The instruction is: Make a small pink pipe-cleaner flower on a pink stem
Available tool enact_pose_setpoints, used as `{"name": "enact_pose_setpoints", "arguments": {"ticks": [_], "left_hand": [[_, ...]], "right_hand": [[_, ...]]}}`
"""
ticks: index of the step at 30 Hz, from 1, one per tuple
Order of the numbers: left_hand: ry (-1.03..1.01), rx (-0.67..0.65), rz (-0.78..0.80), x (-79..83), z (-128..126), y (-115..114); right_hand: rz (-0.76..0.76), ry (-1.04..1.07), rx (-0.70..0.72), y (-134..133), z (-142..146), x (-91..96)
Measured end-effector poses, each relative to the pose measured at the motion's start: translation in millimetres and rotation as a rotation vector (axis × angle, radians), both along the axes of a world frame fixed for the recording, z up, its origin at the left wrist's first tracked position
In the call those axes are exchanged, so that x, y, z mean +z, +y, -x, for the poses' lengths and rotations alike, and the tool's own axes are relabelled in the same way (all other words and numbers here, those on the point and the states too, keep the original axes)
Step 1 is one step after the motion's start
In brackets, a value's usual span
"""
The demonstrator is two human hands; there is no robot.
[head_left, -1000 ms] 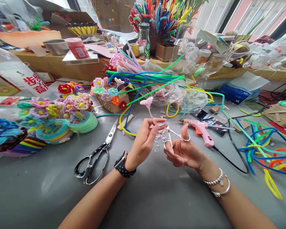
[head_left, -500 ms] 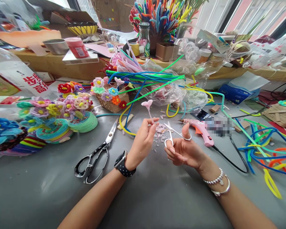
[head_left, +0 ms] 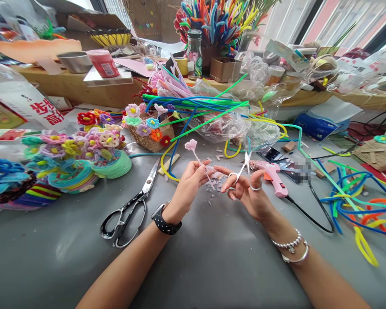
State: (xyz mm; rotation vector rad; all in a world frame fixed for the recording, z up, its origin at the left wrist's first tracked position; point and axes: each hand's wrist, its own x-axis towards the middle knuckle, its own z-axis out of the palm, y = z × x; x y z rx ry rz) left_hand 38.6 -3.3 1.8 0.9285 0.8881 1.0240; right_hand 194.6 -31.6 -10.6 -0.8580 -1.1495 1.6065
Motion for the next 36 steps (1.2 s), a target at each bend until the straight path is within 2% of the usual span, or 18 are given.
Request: {"name": "enact_pose_setpoints", "arguments": {"ticks": [3, 8, 12, 16, 20, 29, 33, 36], "left_hand": [[0.002, -0.013, 0.000, -0.3, 0.2, 0.0], [0.103, 0.062, -0.072, -0.6, -0.9, 0.3], [0.091, 0.059, -0.099, -0.3, -0.6, 0.8], [0.122, 0.061, -0.114, 1.3, 1.0, 1.1], [0.145, -0.032, -0.153, 2.0, 1.6, 0.2], [0.220, -0.130, -0.213, 4.9, -1.2, -3.9], [0.198, -0.096, -0.209, 5.5, 0.1, -2.4], [0.103, -0.025, -0.181, 4.4, 2.0, 0.4]], "right_hand": [[0.013, -0.045, 0.070, -0.4, 0.8, -3.4], [0.025, -0.073, 0.021, -0.1, -0.1, -5.1], [0.084, -0.022, 0.070, 1.1, 0.1, -3.4], [0.108, -0.159, -0.052, 1.2, 1.8, -2.3], [0.050, -0.291, -0.116, -0.1, 3.3, -3.2], [-0.030, -0.334, -0.079, -1.3, 6.3, -4.1], [-0.031, -0.341, -0.054, -2.4, 7.4, -4.2], [-0.018, -0.369, -0.056, -1.5, 3.9, -4.0]]}}
